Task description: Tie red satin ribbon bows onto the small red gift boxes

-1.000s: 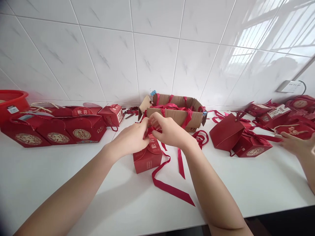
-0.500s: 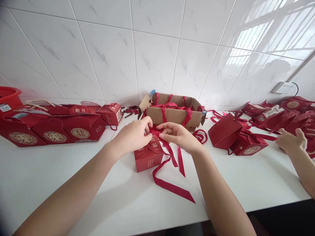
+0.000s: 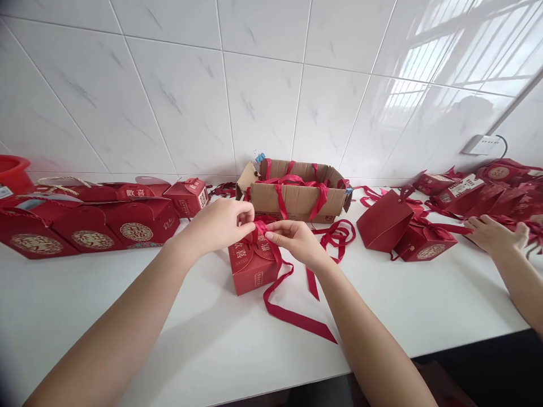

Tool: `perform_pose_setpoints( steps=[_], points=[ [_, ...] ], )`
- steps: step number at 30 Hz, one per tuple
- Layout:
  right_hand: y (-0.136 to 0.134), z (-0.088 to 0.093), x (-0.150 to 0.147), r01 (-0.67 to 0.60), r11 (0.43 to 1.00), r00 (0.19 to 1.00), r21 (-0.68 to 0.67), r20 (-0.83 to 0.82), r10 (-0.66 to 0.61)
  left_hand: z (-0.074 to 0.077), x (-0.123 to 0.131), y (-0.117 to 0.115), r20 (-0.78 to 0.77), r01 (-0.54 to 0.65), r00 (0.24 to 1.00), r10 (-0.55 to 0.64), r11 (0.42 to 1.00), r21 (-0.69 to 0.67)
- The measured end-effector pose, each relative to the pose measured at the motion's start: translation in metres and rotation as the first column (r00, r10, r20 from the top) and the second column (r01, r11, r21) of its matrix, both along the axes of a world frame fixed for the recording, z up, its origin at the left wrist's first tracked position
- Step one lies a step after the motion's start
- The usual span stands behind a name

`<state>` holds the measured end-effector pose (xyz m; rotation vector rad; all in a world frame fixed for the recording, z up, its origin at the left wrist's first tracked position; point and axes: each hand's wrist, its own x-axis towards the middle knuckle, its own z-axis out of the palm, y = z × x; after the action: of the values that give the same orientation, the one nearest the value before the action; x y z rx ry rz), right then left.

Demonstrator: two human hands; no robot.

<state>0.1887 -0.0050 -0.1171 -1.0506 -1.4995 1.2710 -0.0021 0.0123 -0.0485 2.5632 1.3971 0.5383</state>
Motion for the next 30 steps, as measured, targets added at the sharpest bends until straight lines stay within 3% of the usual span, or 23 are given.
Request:
perform_pose_setpoints(
  steps=[6, 12, 22, 25, 30],
  points=[
    [-0.001, -0.003, -0.008, 0.001, 1.0, 0.999, -0.025, 0.042, 0.0, 0.002, 0.001, 0.0, -0.074, 0.022, 0.997, -0.023, 1.0, -0.023],
    [-0.005, -0.005, -0.022, -0.034, 0.999, 0.998, 0.033, 0.049, 0.032, 0.002, -0.002, -0.001, -0.072, 0.048, 0.996, -0.052, 0.997, -0.064],
    [-0.007, -0.005, -0.029, 0.1, 0.987, 0.982, 0.126, 0.144, -0.118, -0.001, -0.005, 0.006, -0.079, 0.079, 0.993, -0.09, 0.989, -0.127],
    [-0.004, -0.008, -0.026, 0.139, 0.974, 0.98, 0.179, 0.117, -0.161, 0.002, -0.007, 0.005, -0.027, 0.143, 0.988, -0.15, 0.975, -0.17],
    [-0.005, -0.009, -0.018, 0.102, 0.987, 0.993, 0.124, 0.044, -0.108, 0.009, -0.016, 0.004, 0.027, 0.193, 0.981, -0.192, 0.959, -0.206]
  ],
)
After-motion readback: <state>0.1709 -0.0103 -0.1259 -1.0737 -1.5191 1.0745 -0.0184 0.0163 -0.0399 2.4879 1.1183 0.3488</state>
